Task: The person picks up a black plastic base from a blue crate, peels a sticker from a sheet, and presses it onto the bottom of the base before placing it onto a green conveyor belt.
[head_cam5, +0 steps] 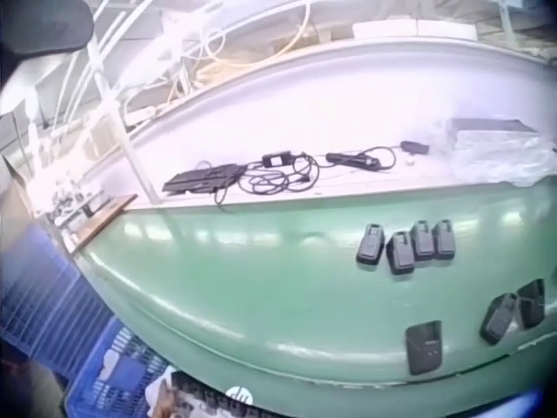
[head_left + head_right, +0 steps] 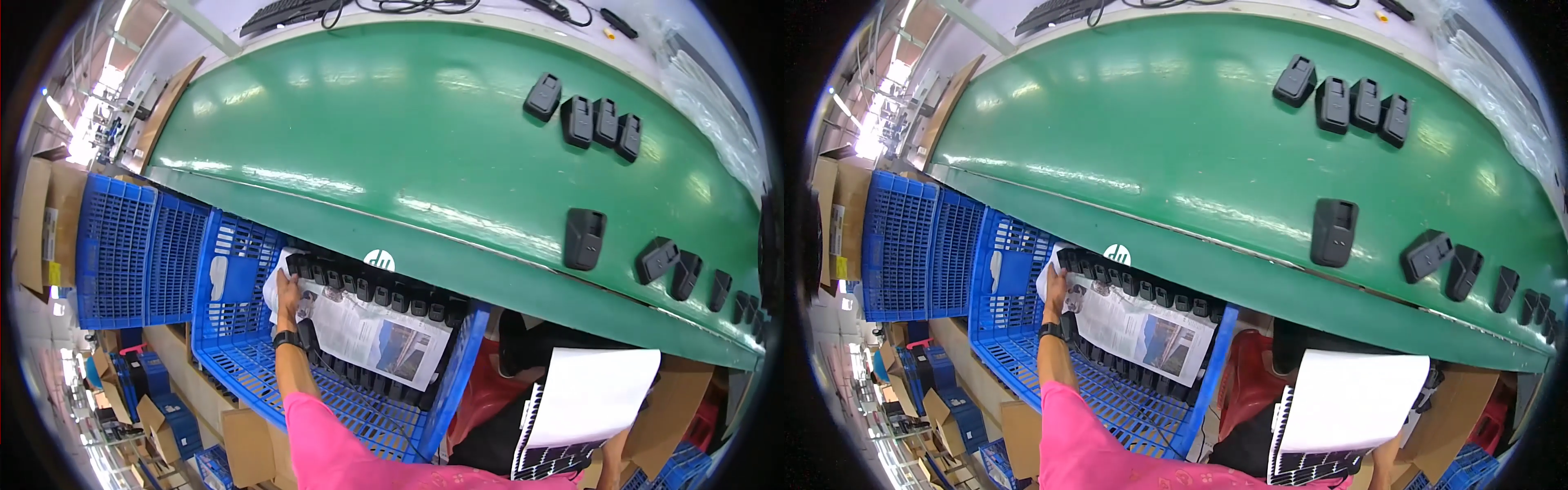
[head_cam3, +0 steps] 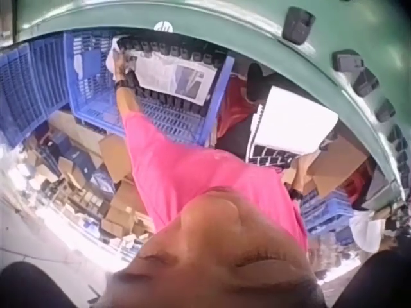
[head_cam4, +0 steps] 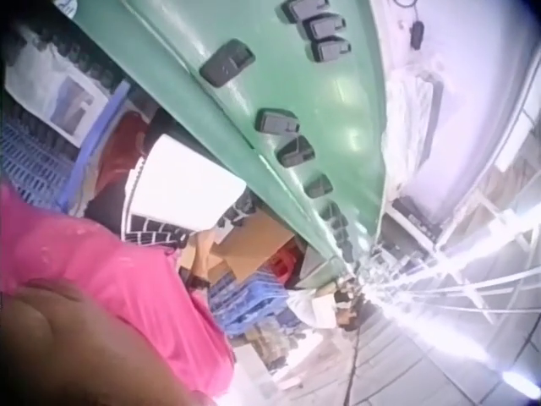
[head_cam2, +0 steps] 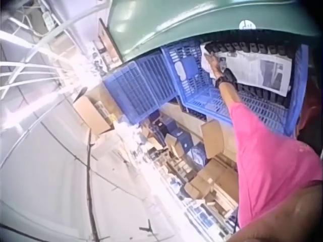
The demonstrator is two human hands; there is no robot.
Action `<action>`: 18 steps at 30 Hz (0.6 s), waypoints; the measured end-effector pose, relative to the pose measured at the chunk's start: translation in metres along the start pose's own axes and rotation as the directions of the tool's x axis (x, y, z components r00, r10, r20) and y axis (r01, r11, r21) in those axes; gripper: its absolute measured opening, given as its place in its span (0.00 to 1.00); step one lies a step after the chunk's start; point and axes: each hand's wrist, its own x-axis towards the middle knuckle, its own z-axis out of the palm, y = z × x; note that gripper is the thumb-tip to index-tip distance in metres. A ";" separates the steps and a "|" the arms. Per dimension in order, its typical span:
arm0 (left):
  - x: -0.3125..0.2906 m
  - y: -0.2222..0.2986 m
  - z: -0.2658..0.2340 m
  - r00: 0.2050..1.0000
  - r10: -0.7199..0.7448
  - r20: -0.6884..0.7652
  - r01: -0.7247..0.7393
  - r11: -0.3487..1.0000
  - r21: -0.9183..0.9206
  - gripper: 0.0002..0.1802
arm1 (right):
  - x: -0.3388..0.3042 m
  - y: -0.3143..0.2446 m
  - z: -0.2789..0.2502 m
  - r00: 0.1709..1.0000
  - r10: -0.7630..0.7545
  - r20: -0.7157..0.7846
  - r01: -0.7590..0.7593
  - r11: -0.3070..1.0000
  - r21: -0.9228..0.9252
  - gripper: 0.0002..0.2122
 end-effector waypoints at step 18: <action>-0.286 0.507 0.064 0.502 0.842 0.199 -0.858 0.457 0.233 0.36 | -0.031 -0.119 -0.053 0.891 -0.355 -0.284 0.383 0.923 0.045 0.09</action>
